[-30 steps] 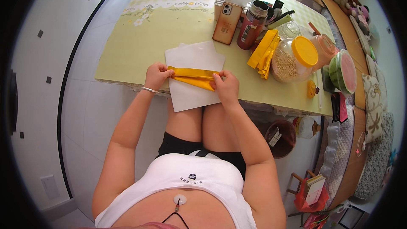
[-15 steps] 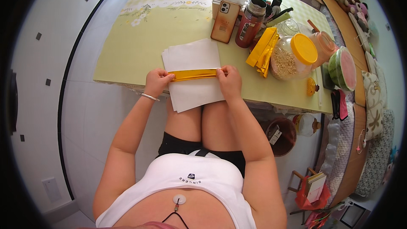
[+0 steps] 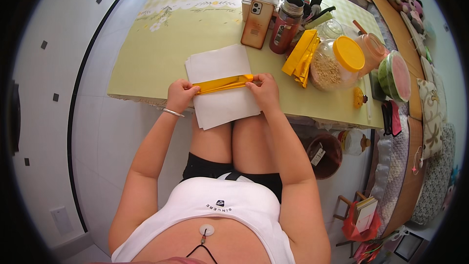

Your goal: The person sits on the floor and folds multiple sheets of yellow paper into small, triangular packets. They repeatedly pick up a sheet, fold it in half, fold the corners to form a triangle, and then fold the bottom up to seal the packet. The finished packets are placed on the table.

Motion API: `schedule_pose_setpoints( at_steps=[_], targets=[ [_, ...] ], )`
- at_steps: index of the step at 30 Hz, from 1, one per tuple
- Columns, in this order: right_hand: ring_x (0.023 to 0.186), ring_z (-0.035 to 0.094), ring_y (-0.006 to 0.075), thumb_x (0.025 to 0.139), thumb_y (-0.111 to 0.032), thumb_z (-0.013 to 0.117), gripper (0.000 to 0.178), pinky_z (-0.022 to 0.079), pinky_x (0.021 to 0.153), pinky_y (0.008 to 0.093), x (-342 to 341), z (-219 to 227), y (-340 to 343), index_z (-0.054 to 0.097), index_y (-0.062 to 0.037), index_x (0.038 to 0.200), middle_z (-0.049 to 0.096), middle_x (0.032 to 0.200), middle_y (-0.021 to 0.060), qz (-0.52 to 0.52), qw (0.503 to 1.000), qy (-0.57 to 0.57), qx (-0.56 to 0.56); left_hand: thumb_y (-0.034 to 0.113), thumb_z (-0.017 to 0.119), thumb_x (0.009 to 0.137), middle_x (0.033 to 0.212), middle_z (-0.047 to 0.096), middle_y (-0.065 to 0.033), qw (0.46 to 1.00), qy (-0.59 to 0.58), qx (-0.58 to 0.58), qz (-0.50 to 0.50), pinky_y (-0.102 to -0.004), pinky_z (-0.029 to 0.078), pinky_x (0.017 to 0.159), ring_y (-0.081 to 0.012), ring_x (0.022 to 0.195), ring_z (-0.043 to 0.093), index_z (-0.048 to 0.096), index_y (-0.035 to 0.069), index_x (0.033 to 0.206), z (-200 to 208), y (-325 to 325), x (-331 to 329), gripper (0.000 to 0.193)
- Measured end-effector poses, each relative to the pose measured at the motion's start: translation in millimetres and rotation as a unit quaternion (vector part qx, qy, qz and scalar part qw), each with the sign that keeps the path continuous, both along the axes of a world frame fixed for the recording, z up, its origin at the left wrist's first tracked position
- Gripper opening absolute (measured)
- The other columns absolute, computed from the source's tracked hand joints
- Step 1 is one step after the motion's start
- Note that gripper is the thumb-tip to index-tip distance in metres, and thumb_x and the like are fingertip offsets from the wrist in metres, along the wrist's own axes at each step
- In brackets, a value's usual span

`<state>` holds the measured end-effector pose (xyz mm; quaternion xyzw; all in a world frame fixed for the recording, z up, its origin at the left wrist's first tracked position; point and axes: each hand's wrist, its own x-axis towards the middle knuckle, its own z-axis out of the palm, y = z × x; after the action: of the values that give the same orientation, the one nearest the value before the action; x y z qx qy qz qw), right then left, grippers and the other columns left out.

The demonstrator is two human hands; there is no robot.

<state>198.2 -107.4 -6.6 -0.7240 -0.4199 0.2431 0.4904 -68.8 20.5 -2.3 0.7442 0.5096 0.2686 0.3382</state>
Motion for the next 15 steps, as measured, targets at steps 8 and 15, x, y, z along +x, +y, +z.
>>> schedule_pose_setpoints(
  at_steps=[8, 15],
  targets=[
    [0.081, 0.063, 0.028, 0.087, -0.022, 0.074, 0.024, 0.051, 0.075, 0.0387, -2, -8, 3, 0.068, 0.0001, 0.083, 0.062, 0.095, 0.0132, -0.019, 0.998, -0.064, -0.005, 0.019, 0.083, 0.075, 0.08, 0.065, -0.0128, 1.0, 0.006, -0.014, 0.0, -0.0381, 0.052, 0.067, -0.0254, 0.071, 0.063, 0.068, -0.001, 0.07, 8, -3, 2, 0.025],
    [0.084, 0.062, 0.0336, 0.086, -0.022, 0.074, 0.023, 0.051, 0.076, 0.043, -12, -4, 3, 0.064, -0.0026, 0.078, 0.061, 0.097, 0.0148, -0.055, 0.986, -0.158, -0.005, 0.018, 0.085, 0.072, 0.076, 0.062, -0.0096, 0.999, 0.039, 0.037, -0.009, -0.0348, 0.051, 0.063, -0.0218, 0.067, 0.06, 0.065, 0.0, 0.068, 5, -3, 1, 0.027]
  ],
)
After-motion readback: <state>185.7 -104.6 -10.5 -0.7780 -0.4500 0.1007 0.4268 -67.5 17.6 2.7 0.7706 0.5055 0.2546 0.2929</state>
